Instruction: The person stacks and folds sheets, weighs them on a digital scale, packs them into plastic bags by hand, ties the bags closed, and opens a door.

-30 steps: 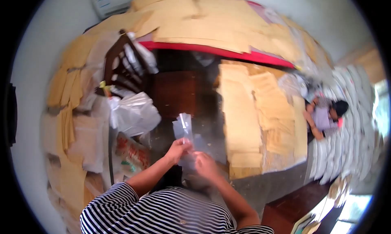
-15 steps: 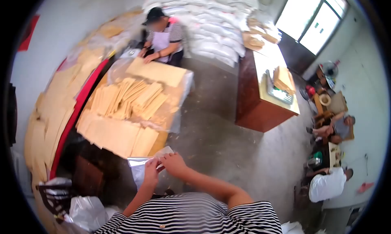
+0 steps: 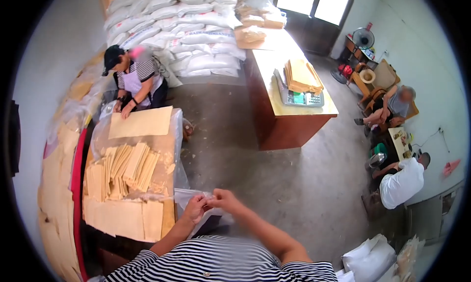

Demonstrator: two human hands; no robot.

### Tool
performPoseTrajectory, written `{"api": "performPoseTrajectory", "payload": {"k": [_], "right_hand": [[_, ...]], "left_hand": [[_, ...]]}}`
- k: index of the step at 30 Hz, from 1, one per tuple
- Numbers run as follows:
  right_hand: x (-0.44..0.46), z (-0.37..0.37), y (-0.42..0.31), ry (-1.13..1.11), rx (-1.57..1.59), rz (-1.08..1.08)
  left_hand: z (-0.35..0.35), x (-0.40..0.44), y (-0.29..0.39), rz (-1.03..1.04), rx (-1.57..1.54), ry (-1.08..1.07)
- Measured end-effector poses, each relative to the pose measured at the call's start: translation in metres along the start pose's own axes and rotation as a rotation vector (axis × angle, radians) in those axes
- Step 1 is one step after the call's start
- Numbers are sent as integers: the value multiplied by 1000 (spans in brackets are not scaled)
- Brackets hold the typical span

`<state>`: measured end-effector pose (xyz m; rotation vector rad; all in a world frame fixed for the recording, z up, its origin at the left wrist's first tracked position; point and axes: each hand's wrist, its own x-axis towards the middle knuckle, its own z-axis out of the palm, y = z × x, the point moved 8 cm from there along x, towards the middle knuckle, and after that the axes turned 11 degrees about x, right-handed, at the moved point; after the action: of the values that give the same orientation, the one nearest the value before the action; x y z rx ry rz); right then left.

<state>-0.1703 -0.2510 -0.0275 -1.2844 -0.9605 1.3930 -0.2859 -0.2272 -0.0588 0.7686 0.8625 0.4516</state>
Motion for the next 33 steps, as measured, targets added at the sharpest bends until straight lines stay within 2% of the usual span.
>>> {"api": "performPoseTrajectory", "payload": {"k": [1, 2, 4, 5, 6, 8, 9, 10, 12, 13, 15, 17, 18, 19, 20, 21, 23, 25, 26, 28, 30, 31, 33], "right_hand": [[5, -14, 0, 30, 202, 149], [17, -30, -8, 52, 197, 140], [26, -77, -16, 287, 344, 142], [36, -106, -14, 333, 204, 97], [48, -132, -9, 343, 200, 88], [55, -189, -15, 550, -247, -14], [55, -215, 0, 622, -248, -1], [53, -242, 12, 694, -252, 11], [32, -291, 36, 877, -99, 59], [18, -314, 46, 948, -143, 96], [-2, -357, 50, 1024, -194, 129], [-23, -385, 65, 1131, 223, 184], [-20, -401, 67, 1134, 224, 189], [-9, -417, 66, 1056, 96, 227], [2, -429, 65, 972, -27, 264], [11, -440, 67, 967, -15, 269], [69, -446, 36, 625, 74, 198], [99, -457, -14, 620, 50, 130], [116, -468, -51, 630, 11, 63], [148, -491, -139, 660, -415, -153], [183, -517, -203, 740, -749, -383], [204, -532, -221, 795, -858, -397], [245, -551, -239, 837, -965, -423]], "left_hand": [[7, 12, 10, -6, 3, -75], [11, 31, 20, -6, 8, -98], [22, 64, 26, -88, 14, -86], [30, 79, 36, -135, 3, -23], [44, 98, 56, -131, 7, -36], [65, 125, 97, -18, -19, -39], [53, 165, 86, -4, -72, -81], [64, 185, 104, 41, -100, -109], [103, 201, 156, -3, -157, -181], [109, 219, 166, -2, -152, -195], [99, 262, 188, 91, -124, -103], [77, 306, 200, 156, -159, -13], [69, 321, 204, 134, -224, 44], [62, 339, 204, 119, -277, 68], [58, 349, 209, 125, -286, 149], [51, 358, 216, 178, -268, 193], [48, 380, 241, 256, -242, 239], [42, 381, 284, 464, 185, 522], [57, 389, 299, 482, 183, 529], [110, 381, 354, 859, 956, 714], [167, 385, 366, 970, 1151, 615], [201, 387, 367, 946, 1350, 605], [241, 410, 343, 838, 1321, 467]]}}
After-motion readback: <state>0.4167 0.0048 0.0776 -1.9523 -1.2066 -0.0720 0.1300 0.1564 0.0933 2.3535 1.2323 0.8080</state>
